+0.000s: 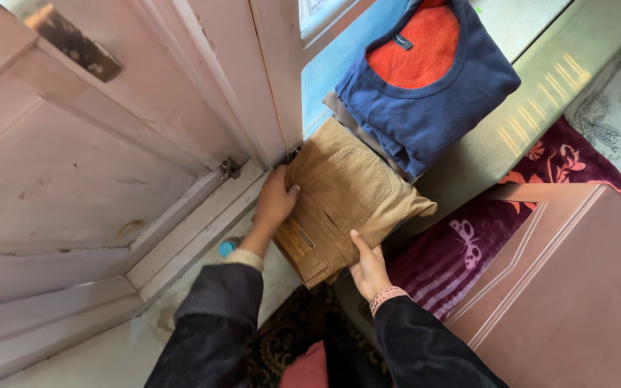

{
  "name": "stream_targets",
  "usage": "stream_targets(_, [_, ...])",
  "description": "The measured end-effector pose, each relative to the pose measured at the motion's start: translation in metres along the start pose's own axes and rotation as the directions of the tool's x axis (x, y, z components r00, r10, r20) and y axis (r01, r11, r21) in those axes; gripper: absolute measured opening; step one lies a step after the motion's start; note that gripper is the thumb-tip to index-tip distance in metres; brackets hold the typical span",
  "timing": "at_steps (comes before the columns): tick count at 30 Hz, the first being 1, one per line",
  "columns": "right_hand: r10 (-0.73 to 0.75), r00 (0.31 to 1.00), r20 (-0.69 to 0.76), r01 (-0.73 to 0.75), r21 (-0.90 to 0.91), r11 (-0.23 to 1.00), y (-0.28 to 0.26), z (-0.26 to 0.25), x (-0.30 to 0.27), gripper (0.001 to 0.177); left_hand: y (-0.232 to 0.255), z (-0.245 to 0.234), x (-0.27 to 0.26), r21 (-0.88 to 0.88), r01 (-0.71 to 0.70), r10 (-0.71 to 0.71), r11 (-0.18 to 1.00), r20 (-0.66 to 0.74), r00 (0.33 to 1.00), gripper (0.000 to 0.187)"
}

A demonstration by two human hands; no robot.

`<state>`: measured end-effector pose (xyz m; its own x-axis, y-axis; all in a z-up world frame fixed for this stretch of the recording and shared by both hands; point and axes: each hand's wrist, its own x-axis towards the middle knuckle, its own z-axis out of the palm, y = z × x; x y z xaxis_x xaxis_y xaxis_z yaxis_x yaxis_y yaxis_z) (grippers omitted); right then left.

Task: The person folds a dark blue long-sleeved shirt, a pair of tan trousers, and a mustard-colored long-sleeved shirt on a small table. Each item is smoothed, folded into a compact rectangle, and placed on a stack beside the table.

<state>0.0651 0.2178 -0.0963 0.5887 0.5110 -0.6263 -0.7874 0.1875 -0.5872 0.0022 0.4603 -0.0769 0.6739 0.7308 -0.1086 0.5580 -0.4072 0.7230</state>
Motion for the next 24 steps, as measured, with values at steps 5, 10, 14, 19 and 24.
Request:
stream_targets(5, [-0.244,0.957,-0.156,0.207,-0.222,0.953,-0.005,0.004,0.002,0.069,0.040,0.006,-0.034,0.387,-0.289,0.361,0.876,-0.126,0.924,0.078])
stream_targets(10, [-0.461,0.840,-0.286,0.261,-0.533,0.805,-0.040,-0.004,0.009,0.085,0.067,0.009,-0.040,0.404,-0.289,0.358,0.868,-0.105,0.928,0.077])
stream_targets(14, [-0.614,0.762,-0.205,0.360,-0.655,0.665,-0.074,-0.019,-0.011,0.093,0.096,0.013,-0.053,0.384,-0.340,0.410,0.858,-0.114,0.905,0.077])
stream_targets(19, [-0.811,0.583,-0.039,0.366,-0.879,0.305,-0.116,-0.043,-0.059,0.087,0.158,0.030,-0.084,0.360,-0.468,0.534,0.807,-0.108,0.838,0.079])
stream_targets(24, [-0.870,0.494,-0.004,0.264,-0.952,0.154,-0.165,-0.084,-0.130,0.082,0.235,0.053,-0.145,0.314,-0.598,0.646,0.738,-0.069,0.761,0.081])
